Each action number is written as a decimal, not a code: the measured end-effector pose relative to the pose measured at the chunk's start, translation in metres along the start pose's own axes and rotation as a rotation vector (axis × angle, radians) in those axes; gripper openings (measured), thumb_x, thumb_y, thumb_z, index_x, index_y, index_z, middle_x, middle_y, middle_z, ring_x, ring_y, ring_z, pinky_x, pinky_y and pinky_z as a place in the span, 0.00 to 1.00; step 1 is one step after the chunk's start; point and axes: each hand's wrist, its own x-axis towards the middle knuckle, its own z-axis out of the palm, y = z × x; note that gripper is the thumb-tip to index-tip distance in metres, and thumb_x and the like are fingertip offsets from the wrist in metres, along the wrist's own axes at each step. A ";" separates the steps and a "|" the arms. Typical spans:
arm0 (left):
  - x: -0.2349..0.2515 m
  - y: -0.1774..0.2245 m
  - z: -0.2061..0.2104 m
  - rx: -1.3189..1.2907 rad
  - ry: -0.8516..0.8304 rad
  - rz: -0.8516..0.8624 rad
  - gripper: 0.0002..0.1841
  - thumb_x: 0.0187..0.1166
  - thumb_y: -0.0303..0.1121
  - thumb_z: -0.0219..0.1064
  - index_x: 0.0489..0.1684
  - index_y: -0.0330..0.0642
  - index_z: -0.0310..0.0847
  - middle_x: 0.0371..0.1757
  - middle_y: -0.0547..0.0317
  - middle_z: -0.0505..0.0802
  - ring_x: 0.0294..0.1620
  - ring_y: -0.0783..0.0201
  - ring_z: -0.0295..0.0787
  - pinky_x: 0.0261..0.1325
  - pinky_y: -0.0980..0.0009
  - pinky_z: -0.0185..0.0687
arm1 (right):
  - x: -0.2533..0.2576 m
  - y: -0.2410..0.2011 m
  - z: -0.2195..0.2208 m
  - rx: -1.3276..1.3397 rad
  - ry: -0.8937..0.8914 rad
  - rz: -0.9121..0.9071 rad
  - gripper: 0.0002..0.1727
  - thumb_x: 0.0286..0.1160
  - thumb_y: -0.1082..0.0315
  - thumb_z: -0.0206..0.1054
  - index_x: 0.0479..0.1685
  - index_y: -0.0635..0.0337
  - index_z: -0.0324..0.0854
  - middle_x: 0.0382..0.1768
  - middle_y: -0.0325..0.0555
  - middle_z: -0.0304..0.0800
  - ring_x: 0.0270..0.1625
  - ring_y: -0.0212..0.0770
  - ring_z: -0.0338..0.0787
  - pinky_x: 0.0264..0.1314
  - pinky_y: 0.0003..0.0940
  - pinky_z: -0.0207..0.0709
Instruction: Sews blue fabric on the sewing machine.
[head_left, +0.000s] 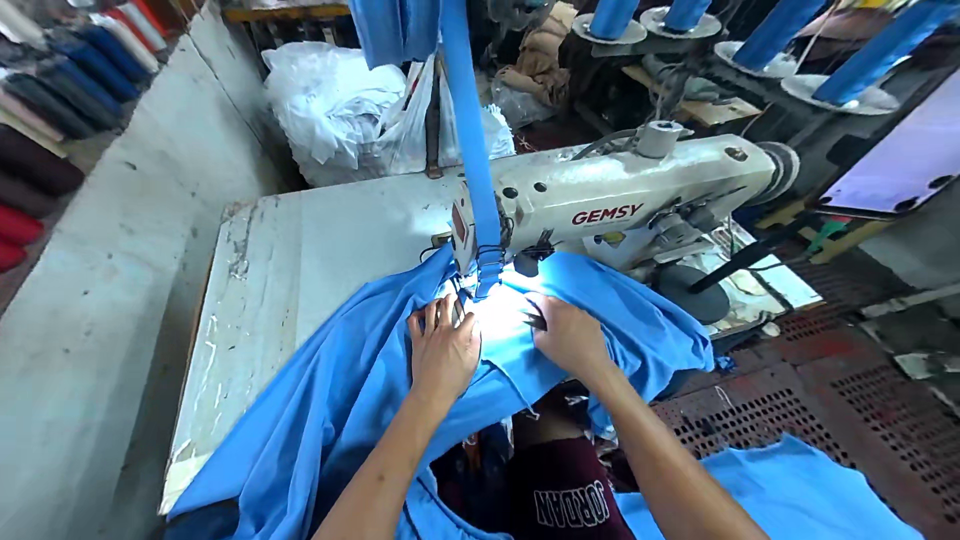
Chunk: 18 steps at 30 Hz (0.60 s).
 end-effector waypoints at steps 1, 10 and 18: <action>0.001 0.001 0.000 0.002 0.005 0.003 0.20 0.87 0.46 0.49 0.59 0.61 0.91 0.78 0.53 0.84 0.81 0.45 0.74 0.76 0.36 0.60 | 0.003 -0.009 -0.009 0.005 -0.060 0.000 0.22 0.75 0.65 0.63 0.69 0.56 0.84 0.58 0.57 0.91 0.57 0.62 0.91 0.54 0.68 0.80; 0.005 -0.012 -0.009 -0.078 -0.126 0.018 0.21 0.74 0.40 0.64 0.67 0.64 0.87 0.83 0.50 0.78 0.85 0.42 0.66 0.79 0.32 0.52 | 0.003 -0.063 0.051 -0.036 0.226 -0.232 0.29 0.61 0.64 0.69 0.69 0.52 0.86 0.48 0.50 0.94 0.40 0.54 0.94 0.32 0.53 0.83; 0.020 -0.025 0.002 -0.091 -0.009 0.108 0.17 0.68 0.44 0.70 0.56 0.59 0.92 0.75 0.51 0.84 0.81 0.43 0.72 0.77 0.31 0.57 | 0.033 -0.032 0.053 0.011 0.283 -0.495 0.17 0.62 0.64 0.68 0.51 0.55 0.91 0.37 0.48 0.94 0.38 0.52 0.95 0.31 0.54 0.83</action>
